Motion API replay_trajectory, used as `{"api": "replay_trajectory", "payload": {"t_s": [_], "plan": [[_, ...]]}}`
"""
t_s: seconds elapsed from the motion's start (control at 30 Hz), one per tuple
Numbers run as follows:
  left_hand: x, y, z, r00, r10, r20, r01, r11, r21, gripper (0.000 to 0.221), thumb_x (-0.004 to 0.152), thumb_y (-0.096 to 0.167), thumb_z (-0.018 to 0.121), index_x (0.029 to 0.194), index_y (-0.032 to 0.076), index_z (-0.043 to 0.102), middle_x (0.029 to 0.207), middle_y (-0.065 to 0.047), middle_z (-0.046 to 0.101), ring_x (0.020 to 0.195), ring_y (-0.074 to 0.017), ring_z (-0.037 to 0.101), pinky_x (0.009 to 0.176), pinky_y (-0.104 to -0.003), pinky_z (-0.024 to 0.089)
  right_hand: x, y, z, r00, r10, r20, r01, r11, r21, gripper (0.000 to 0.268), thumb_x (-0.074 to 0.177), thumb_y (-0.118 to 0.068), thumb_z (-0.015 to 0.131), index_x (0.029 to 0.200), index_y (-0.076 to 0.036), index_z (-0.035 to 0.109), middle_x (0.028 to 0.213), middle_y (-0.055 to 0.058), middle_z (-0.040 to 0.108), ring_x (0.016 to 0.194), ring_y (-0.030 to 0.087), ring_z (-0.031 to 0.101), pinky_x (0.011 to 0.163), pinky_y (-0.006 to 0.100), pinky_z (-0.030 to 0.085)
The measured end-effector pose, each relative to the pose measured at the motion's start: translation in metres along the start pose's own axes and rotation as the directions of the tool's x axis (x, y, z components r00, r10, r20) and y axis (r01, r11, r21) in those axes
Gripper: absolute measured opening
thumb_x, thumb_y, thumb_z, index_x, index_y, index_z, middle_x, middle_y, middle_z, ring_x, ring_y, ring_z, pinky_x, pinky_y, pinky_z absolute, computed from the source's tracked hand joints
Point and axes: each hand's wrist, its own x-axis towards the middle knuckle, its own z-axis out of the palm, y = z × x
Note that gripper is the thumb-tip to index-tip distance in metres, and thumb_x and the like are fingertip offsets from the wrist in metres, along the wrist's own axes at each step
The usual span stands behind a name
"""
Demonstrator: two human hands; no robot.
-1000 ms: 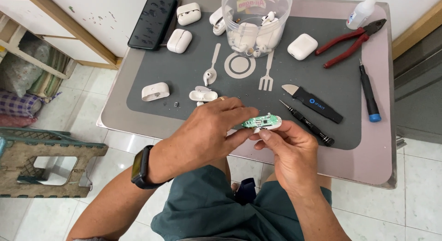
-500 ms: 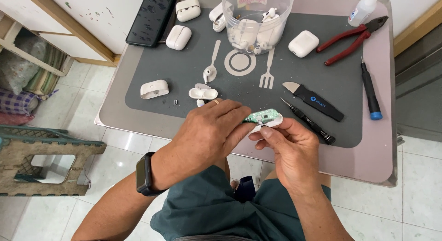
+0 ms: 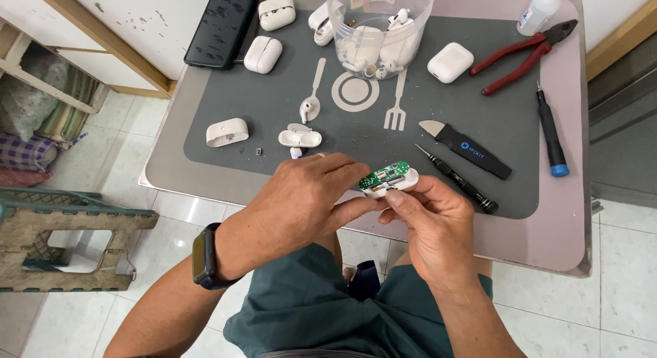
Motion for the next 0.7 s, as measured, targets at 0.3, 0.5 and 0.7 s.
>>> {"api": "replay_trajectory", "payload": {"t_s": [0.3, 0.5, 0.7], "plan": [[-0.007, 0.005, 0.018, 0.999, -0.023, -0.041, 0.015, 0.982, -0.188, 0.043, 0.103, 0.021, 0.069, 0.139, 0.004, 0.052, 0.111, -0.014, 0.073, 0.091, -0.0308, 0.075, 0.070, -0.038, 0.059, 0.000, 0.005, -0.007, 1.000, -0.007, 0.001, 0.007, 1.000, 0.019, 0.016, 0.089, 0.001, 0.072, 0.105, 0.003, 0.072, 0.092, 0.016, 0.076, 0.068, 0.027, 0.070, 0.061, 0.036, 0.065], [-0.012, -0.001, 0.024, 0.995, -0.093, -0.048, 0.075, 0.955, -0.285, 0.044, 0.101, 0.023, 0.070, 0.138, 0.005, 0.056, 0.105, -0.009, 0.076, 0.075, -0.0212, 0.072, 0.062, -0.032, 0.057, -0.003, -0.003, 0.000, 0.999, 0.029, -0.021, -0.029, 0.999, -0.035, 0.016, 0.089, 0.002, 0.071, 0.104, 0.006, 0.072, 0.092, 0.019, 0.077, 0.072, 0.028, 0.075, 0.055, 0.031, 0.061], [-0.011, -0.002, 0.022, 0.973, -0.224, 0.052, 0.221, 0.850, -0.477, 0.048, 0.096, 0.022, 0.072, 0.139, 0.006, 0.059, 0.116, -0.006, 0.077, 0.082, -0.0162, 0.074, 0.077, -0.028, 0.061, -0.004, -0.005, 0.004, 0.997, 0.049, -0.054, -0.051, 0.998, -0.033, 0.015, 0.089, 0.001, 0.071, 0.103, 0.006, 0.071, 0.090, 0.020, 0.076, 0.071, 0.028, 0.073, 0.060, 0.034, 0.063]]}}
